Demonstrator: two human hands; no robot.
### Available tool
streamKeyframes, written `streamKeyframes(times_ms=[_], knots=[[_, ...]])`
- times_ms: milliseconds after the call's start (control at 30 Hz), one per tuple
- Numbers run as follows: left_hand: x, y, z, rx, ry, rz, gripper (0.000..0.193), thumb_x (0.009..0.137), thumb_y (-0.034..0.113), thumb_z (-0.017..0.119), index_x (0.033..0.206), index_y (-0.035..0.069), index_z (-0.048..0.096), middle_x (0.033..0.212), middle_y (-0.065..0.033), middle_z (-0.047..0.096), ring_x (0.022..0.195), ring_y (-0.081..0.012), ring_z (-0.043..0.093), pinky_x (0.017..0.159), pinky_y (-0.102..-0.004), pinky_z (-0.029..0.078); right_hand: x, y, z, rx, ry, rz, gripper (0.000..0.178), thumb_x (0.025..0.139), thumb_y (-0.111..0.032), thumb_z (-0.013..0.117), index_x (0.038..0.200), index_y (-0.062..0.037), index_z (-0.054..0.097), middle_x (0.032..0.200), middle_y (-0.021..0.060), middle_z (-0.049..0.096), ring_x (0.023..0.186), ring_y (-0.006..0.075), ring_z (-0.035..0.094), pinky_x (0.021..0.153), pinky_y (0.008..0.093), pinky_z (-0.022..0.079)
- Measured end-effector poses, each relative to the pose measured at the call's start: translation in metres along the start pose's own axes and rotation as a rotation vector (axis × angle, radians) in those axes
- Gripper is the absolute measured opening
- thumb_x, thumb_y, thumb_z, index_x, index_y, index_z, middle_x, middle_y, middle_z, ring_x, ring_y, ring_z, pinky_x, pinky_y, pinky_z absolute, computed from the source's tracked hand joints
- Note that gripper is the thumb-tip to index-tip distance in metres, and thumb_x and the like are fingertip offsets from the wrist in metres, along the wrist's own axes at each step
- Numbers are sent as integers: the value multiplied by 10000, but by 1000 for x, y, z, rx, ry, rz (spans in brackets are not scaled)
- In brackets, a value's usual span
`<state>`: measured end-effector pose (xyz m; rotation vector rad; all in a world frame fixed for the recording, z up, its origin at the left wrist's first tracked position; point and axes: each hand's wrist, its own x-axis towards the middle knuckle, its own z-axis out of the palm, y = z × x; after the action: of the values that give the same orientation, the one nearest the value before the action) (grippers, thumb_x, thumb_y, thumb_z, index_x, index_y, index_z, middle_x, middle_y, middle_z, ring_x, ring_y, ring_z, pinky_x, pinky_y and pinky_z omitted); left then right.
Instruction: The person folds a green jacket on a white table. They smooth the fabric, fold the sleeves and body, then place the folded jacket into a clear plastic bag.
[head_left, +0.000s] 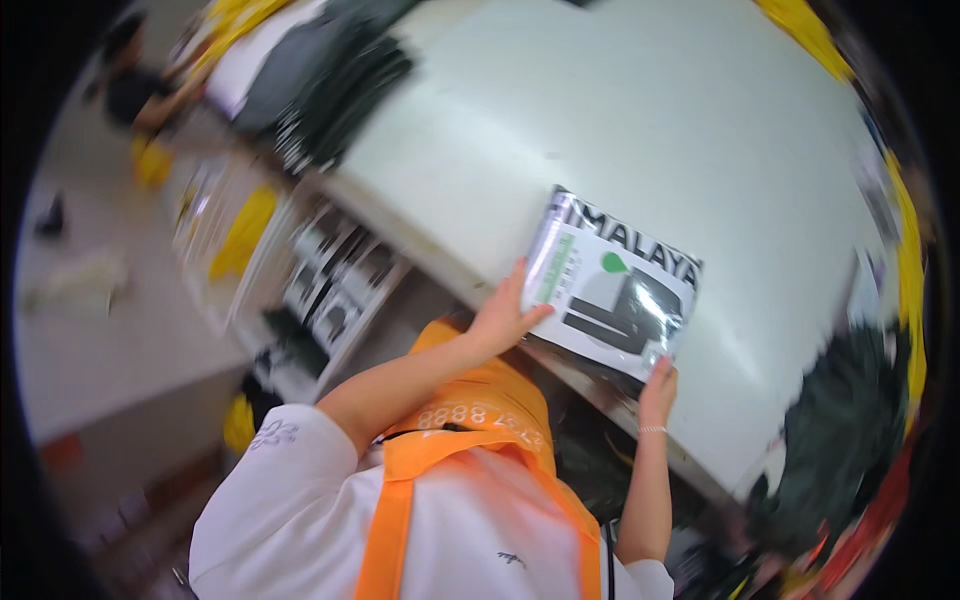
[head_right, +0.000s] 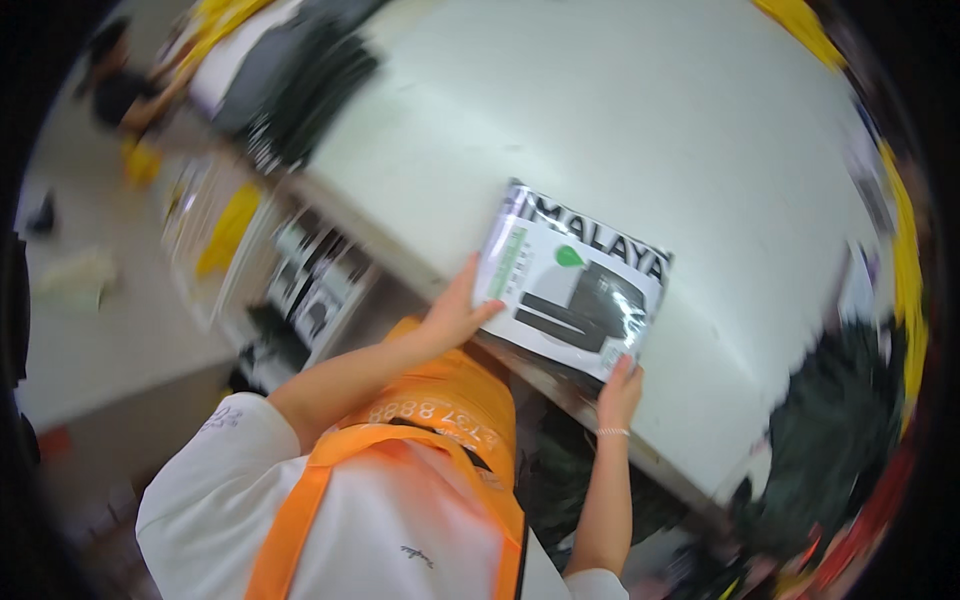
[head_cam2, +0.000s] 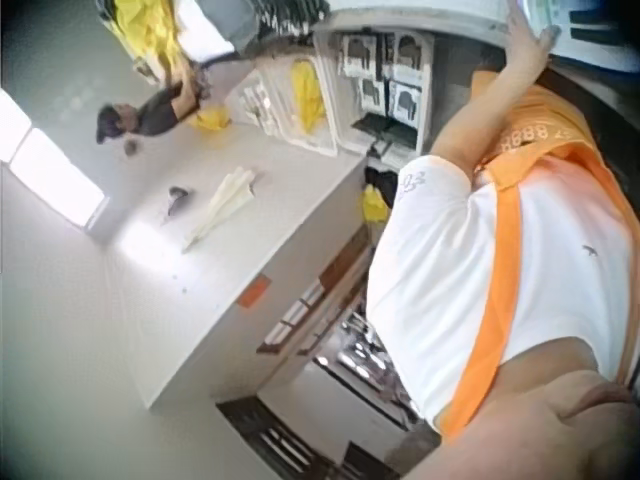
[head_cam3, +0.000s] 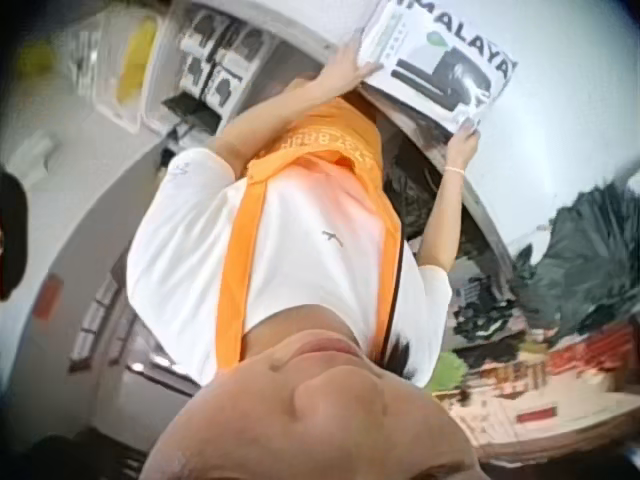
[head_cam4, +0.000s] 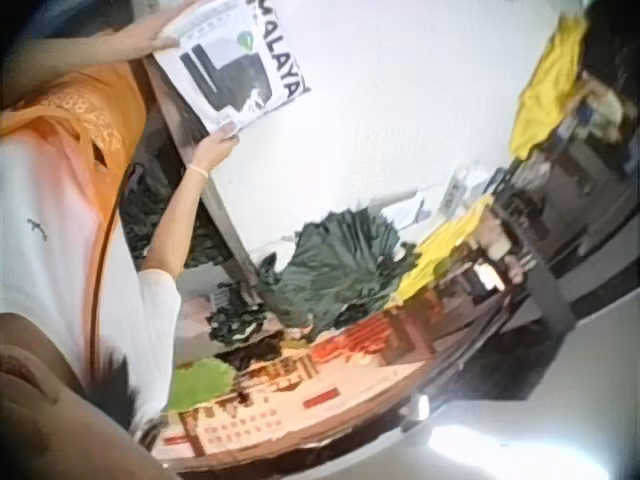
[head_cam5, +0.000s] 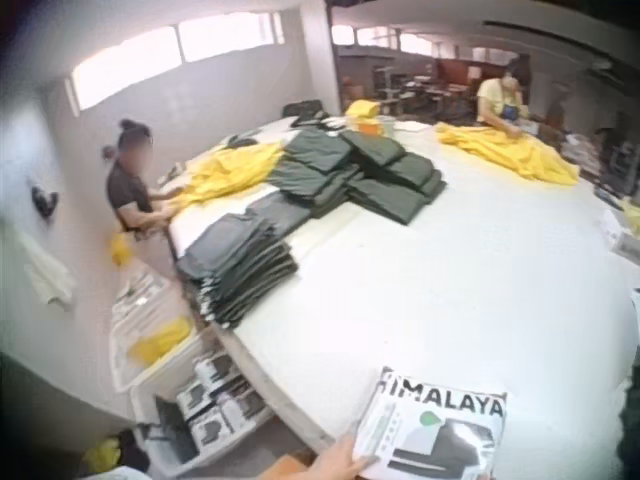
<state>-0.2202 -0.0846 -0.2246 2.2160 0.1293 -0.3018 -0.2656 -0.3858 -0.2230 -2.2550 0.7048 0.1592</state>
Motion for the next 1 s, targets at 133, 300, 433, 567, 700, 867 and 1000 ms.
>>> streamKeyframes(times_ms=[133, 300, 433, 567, 700, 867, 1000], knots=[[-87, -33, -47, -160, 163, -225, 895, 814, 414, 640, 1432, -2, 143, 1278, -295, 425, 1115, -434, 494, 931, -429, 411, -24, -54, 18, -79, -308, -193, 574, 933, -463, 422, 1066, 86, 523, 989, 313, 595, 946, 439, 577, 799, 456, 440], [-221, -123, -109, -255, 518, -472, 827, 825, 350, 646, 1415, -27, 206, 1250, -281, 490, 1117, -360, 534, 947, -387, 404, -111, -155, 103, -355, -538, -567, 547, 911, -458, 464, 1053, 65, 531, 891, 302, 617, 859, 458, 594, 748, 485, 461], [-312, -172, -164, -565, 743, -658, 809, 833, 337, 646, 1407, -39, 219, 1260, -264, 504, 1144, -342, 526, 970, -372, 389, -199, -222, 190, -493, -720, -687, 578, 867, -512, 510, 976, 54, 556, 858, 304, 615, 848, 463, 589, 732, 500, 461], [-314, -265, -217, -596, 712, -728, 910, 830, 505, 584, 1423, -45, 166, 1348, -288, 399, 1246, -367, 419, 1028, -368, 326, -224, -266, 305, -465, -698, -768, 613, 849, -550, 504, 983, 42, 588, 931, 311, 611, 907, 463, 580, 784, 484, 466], [-285, -359, -229, -433, 537, -982, 1050, 790, 695, 477, 1442, -35, 95, 1392, -325, 302, 1311, -405, 310, 1071, -376, 265, -214, -287, 370, -768, -576, -595, 684, 874, -544, 459, 1311, -20, 404, 1080, 295, 590, 1005, 435, 573, 864, 461, 465], [-314, -412, -204, -345, 387, -831, 837, 841, 559, 523, 1384, -41, 310, 1342, -287, 413, 1254, -376, 412, 1032, -397, 330, -254, -239, 337, -659, -711, -634, 519, 857, -382, 564, 1252, -56, 479, 992, 235, 637, 941, 401, 605, 814, 452, 487], [-291, -399, -190, -236, 208, -734, 710, 850, 473, 565, 1351, 2, 388, 1225, -240, 539, 1102, -348, 552, 943, -391, 416, -269, -133, 307, -585, -778, -339, 435, 854, -346, 569, 1175, -52, 555, 1007, 185, 652, 964, 358, 609, 863, 433, 467]])
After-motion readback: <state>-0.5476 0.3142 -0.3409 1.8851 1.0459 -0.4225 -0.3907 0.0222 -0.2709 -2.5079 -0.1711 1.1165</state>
